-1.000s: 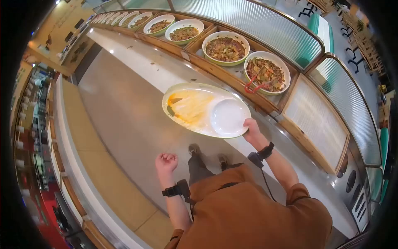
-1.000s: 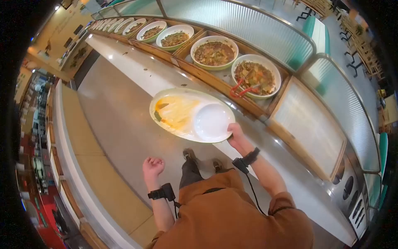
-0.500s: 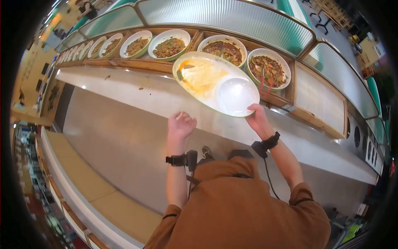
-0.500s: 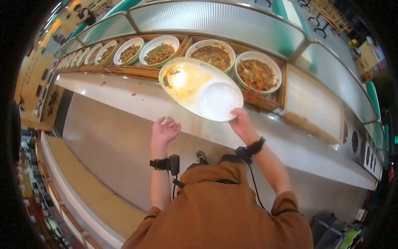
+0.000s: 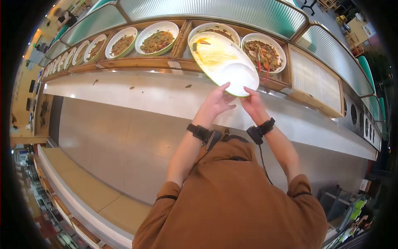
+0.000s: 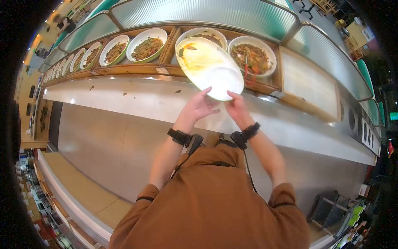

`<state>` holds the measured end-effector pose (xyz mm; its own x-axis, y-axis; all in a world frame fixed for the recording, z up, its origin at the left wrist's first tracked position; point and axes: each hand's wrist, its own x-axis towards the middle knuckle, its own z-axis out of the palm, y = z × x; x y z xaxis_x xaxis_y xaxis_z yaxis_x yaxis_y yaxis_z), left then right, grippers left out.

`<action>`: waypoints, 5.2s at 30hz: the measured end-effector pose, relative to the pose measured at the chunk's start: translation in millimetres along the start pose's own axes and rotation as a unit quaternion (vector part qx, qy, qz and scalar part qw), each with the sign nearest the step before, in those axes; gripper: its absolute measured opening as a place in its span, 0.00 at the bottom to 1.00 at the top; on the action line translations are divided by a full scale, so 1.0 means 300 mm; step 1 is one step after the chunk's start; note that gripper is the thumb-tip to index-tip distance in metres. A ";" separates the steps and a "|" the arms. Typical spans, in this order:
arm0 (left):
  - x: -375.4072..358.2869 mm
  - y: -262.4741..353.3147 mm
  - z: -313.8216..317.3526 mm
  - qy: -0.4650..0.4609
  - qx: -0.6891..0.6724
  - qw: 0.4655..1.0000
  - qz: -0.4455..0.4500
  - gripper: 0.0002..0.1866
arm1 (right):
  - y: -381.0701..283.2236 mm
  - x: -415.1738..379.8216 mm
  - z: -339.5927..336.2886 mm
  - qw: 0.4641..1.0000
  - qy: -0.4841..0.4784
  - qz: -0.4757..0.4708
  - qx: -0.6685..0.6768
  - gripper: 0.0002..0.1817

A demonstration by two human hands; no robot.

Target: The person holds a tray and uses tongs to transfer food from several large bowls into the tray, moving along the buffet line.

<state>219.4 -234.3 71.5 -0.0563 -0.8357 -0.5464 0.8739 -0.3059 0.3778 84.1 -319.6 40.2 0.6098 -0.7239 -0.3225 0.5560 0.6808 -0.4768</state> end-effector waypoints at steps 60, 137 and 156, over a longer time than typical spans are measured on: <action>-0.002 0.099 -0.190 0.071 0.013 0.988 0.139 0.38 | -0.979 0.251 0.084 0.392 0.036 -0.094 -0.915 0.29; -0.031 0.220 -0.362 0.125 -0.029 0.974 0.188 0.38 | -0.813 0.647 0.123 0.792 0.139 -0.374 -0.461 0.16; -0.038 0.245 -0.343 0.167 -0.011 0.967 0.193 0.37 | -0.679 0.852 0.135 0.792 0.358 -0.326 -0.373 0.18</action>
<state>334.0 -200.4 28.5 0.4324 -0.6911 -0.5791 0.8085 0.0129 0.5883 149.4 -638.7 87.9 -0.2944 -0.9536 -0.0630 -0.0294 0.0750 -0.9968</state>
